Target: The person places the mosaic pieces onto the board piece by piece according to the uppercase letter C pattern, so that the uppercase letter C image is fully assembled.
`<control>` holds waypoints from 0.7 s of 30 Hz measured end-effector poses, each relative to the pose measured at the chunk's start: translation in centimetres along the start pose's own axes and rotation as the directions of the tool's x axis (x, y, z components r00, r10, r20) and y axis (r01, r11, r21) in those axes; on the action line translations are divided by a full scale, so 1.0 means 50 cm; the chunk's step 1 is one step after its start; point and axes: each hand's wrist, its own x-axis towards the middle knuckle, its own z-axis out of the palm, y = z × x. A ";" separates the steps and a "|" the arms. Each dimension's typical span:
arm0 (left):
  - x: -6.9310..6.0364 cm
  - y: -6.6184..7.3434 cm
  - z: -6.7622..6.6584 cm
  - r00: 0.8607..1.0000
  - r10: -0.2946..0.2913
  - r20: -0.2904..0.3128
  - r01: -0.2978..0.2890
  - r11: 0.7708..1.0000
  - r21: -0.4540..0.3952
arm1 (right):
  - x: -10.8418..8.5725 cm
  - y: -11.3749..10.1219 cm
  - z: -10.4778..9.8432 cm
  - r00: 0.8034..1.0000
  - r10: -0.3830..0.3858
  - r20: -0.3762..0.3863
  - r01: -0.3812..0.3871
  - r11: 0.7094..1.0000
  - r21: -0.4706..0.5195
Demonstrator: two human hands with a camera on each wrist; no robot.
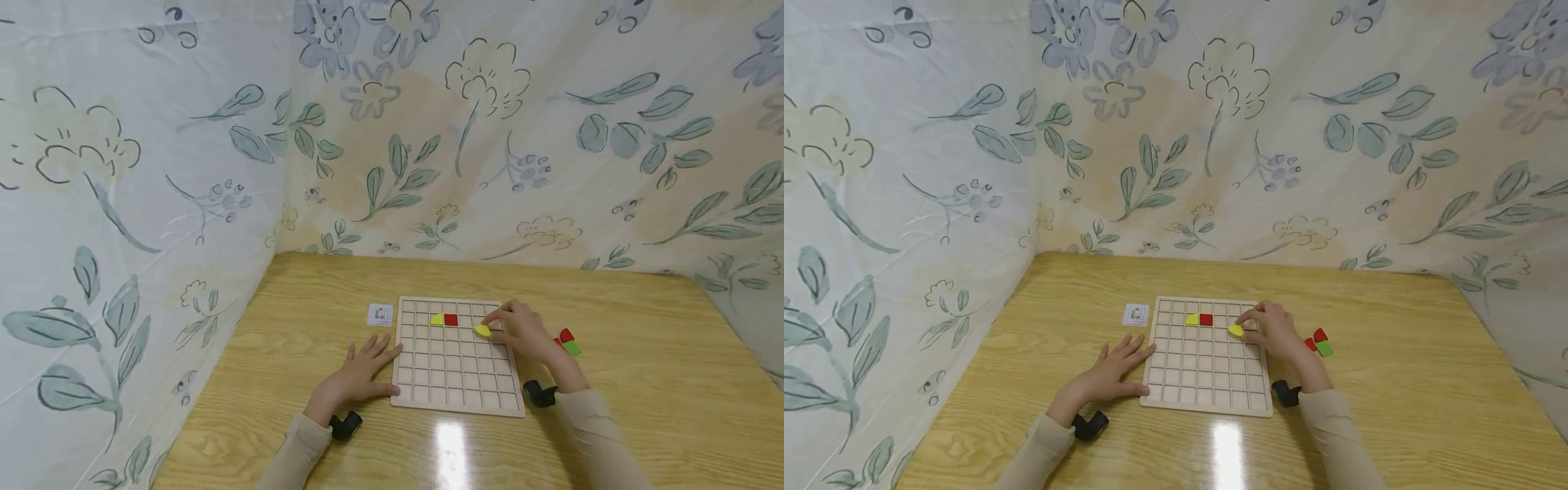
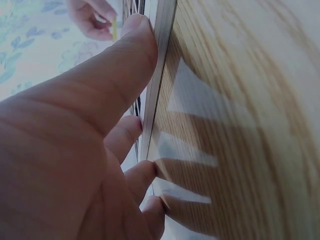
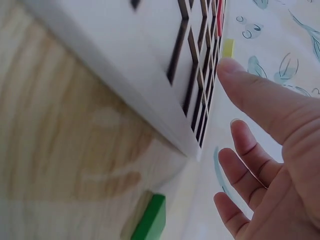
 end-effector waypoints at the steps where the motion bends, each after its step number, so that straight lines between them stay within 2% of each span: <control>1: 0.000 -0.001 0.000 1.000 0.002 -0.001 -0.002 1.000 -0.003 | 0.002 -0.001 0.003 1.000 -0.005 0.002 0.005 1.000 0.001; 7: -0.001 -0.003 0.000 1.000 0.001 -0.005 -0.001 1.000 -0.003 | 0.015 -0.009 0.011 0.999 -0.036 0.006 0.036 0.999 0.026; 16: -0.001 -0.005 0.001 1.000 0.004 -0.003 -0.004 1.000 -0.003 | 0.030 -0.017 0.017 0.997 0.013 0.076 -0.017 0.999 0.050; 21: -0.001 -0.007 0.004 1.000 0.002 0.001 -0.002 1.000 0.001 | 0.035 -0.020 0.020 0.996 0.023 0.089 -0.028 0.998 0.049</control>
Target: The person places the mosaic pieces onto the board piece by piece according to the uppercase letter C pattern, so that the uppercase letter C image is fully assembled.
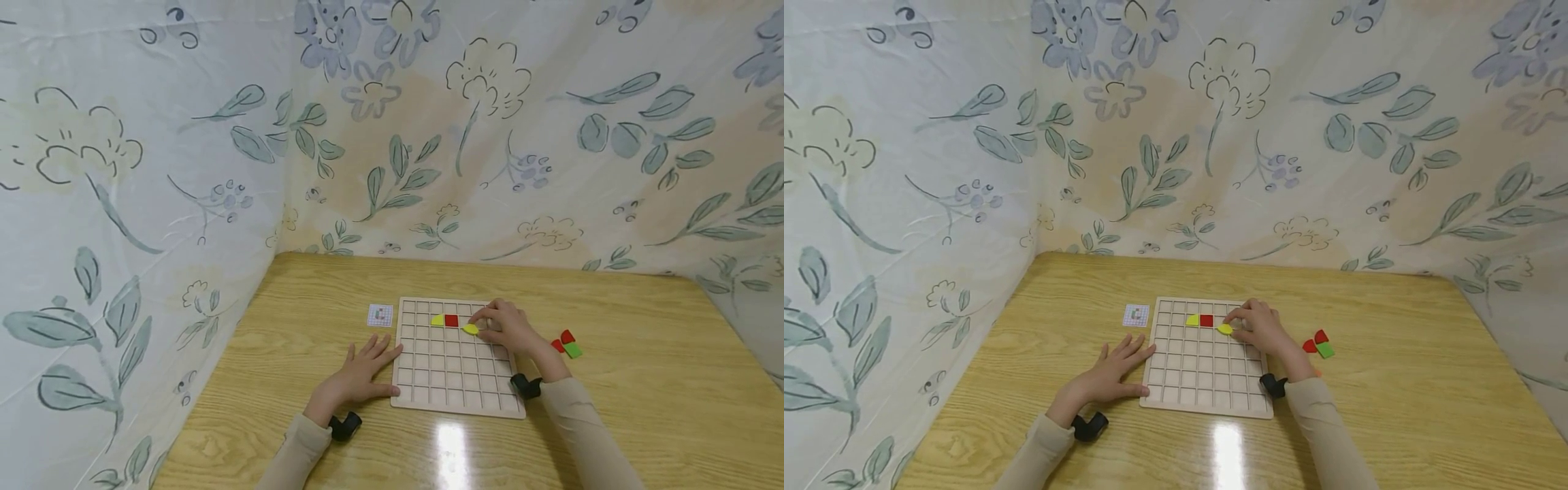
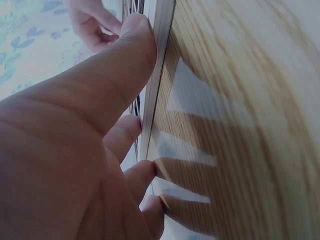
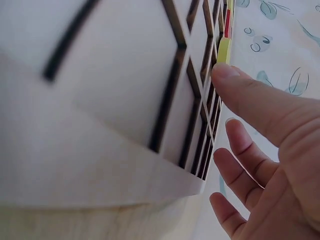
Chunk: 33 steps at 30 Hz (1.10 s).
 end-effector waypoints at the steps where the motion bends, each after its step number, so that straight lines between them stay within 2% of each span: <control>1: 0.000 0.000 0.001 1.000 -0.001 0.001 0.001 1.000 0.003 | 0.001 0.000 0.000 1.000 0.001 -0.001 -0.001 1.000 0.003; 14: -0.004 0.000 0.006 1.000 -0.003 0.007 0.003 1.000 0.005 | 0.007 0.006 0.010 0.999 -0.033 -0.009 0.033 0.999 0.030; 22: -0.003 -0.002 0.009 1.000 -0.003 0.004 0.003 1.000 0.010 | 0.010 0.010 0.009 1.000 -0.005 -0.010 0.006 0.998 0.063; 29: -0.003 -0.004 0.006 1.000 0.005 -0.010 -0.005 1.000 0.009 | 0.016 0.013 0.008 0.998 0.056 -0.007 -0.055 0.993 0.106; 33: -0.002 -0.006 0.006 1.000 0.007 -0.008 -0.006 1.000 0.016 | 0.022 0.013 0.007 0.999 0.050 -0.001 -0.049 0.992 0.117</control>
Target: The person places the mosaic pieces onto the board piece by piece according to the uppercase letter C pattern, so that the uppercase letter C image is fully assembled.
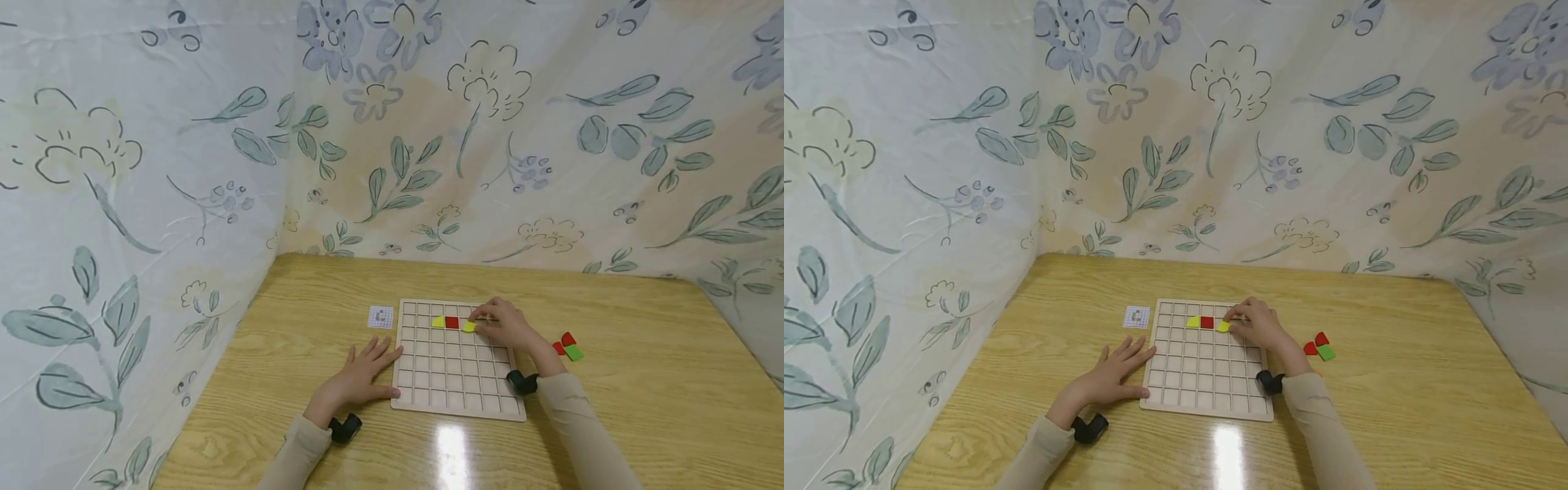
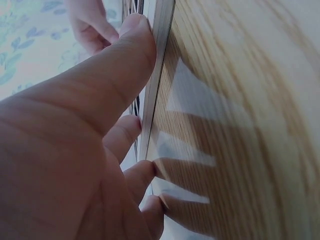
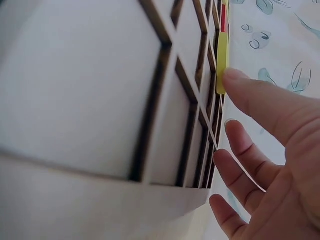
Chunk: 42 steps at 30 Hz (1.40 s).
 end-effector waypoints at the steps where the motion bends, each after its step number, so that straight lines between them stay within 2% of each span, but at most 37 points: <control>1: 0.000 0.000 0.000 1.000 0.000 0.000 0.000 1.000 0.001 | 0.001 0.000 0.000 1.000 -0.006 0.001 0.006 1.000 0.002; 8: 0.000 0.001 -0.002 1.000 -0.001 0.001 0.001 1.000 0.000 | 0.011 0.004 0.001 0.997 -0.071 -0.001 0.071 0.997 -0.006; 19: 0.000 0.003 -0.001 1.000 -0.003 0.001 0.003 1.000 -0.008 | 0.014 0.002 0.000 0.998 -0.053 0.017 0.053 0.999 0.000; 22: 0.000 0.003 -0.001 1.000 -0.008 0.004 0.008 1.000 -0.010 | 0.013 0.003 0.001 0.999 -0.035 0.012 0.035 0.999 -0.002; 29: -0.001 0.003 -0.001 1.000 -0.008 0.003 0.008 1.000 -0.012 | 0.001 -0.003 0.002 0.995 0.088 -0.037 -0.090 0.995 -0.044; 33: -0.002 0.004 -0.003 1.000 -0.008 0.002 0.008 1.000 -0.012 | -0.009 -0.014 0.001 0.990 0.122 -0.065 -0.126 0.991 -0.048; 42: -0.003 0.008 -0.007 1.000 -0.006 0.007 0.006 1.000 -0.008 | -0.016 -0.022 0.005 0.991 0.103 -0.089 -0.111 0.990 -0.085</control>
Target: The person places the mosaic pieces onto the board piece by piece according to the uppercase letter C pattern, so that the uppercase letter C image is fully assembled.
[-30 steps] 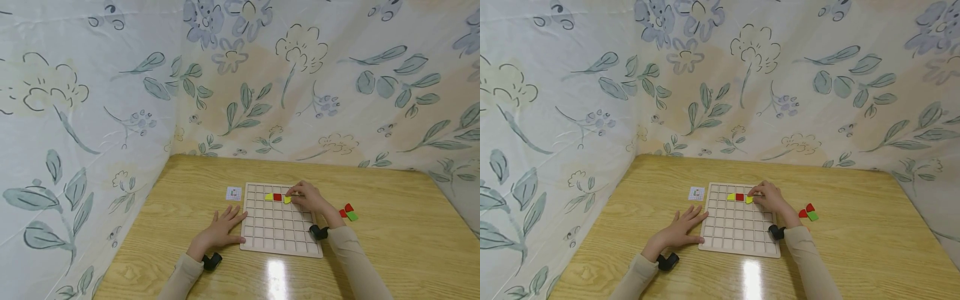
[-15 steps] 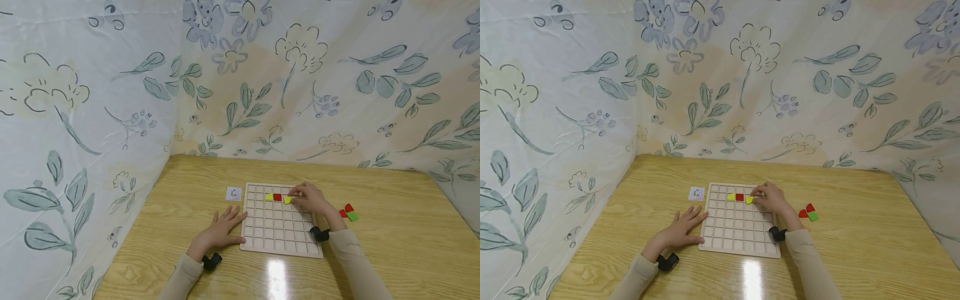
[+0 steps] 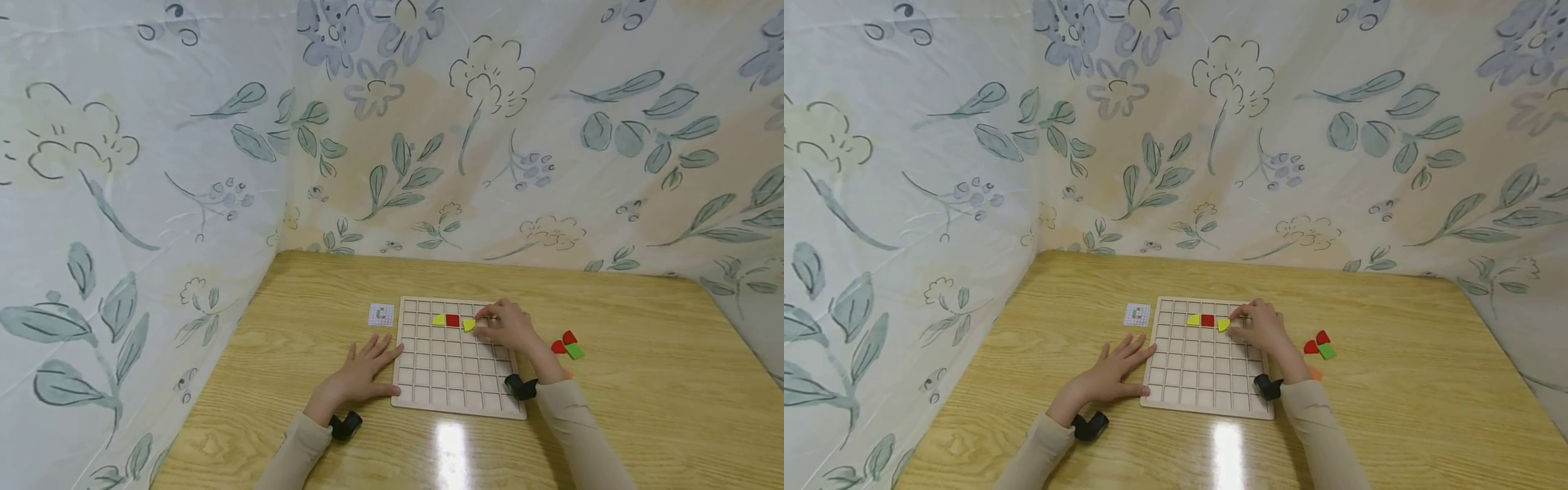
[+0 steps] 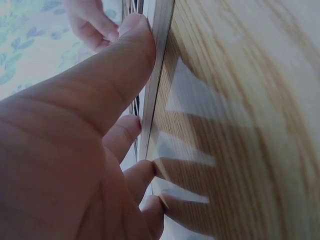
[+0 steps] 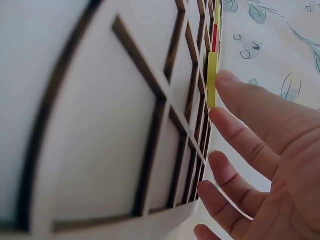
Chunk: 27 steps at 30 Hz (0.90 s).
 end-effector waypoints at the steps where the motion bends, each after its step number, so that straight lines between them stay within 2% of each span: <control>1: 0.000 0.000 0.000 1.000 0.002 -0.001 -0.002 1.000 0.000 | 0.001 0.000 0.001 1.000 -0.006 -0.001 0.006 1.000 -0.001; 9: 0.001 -0.002 0.001 1.000 0.008 0.000 -0.008 1.000 0.006 | 0.004 -0.005 0.008 1.000 -0.002 0.005 0.002 1.000 -0.021; 16: 0.002 -0.002 0.000 1.000 0.015 -0.008 -0.014 1.000 0.020 | 0.002 -0.024 0.006 0.999 0.054 -0.006 -0.054 0.995 -0.079; 20: 0.001 -0.003 0.001 1.000 0.015 -0.013 -0.015 1.000 0.025 | 0.004 -0.030 0.006 0.998 0.057 0.000 -0.057 0.994 -0.095; 27: 0.002 -0.003 0.003 1.000 0.007 -0.006 -0.007 1.000 0.024 | 0.004 -0.033 0.011 0.999 0.054 -0.007 -0.055 0.995 -0.080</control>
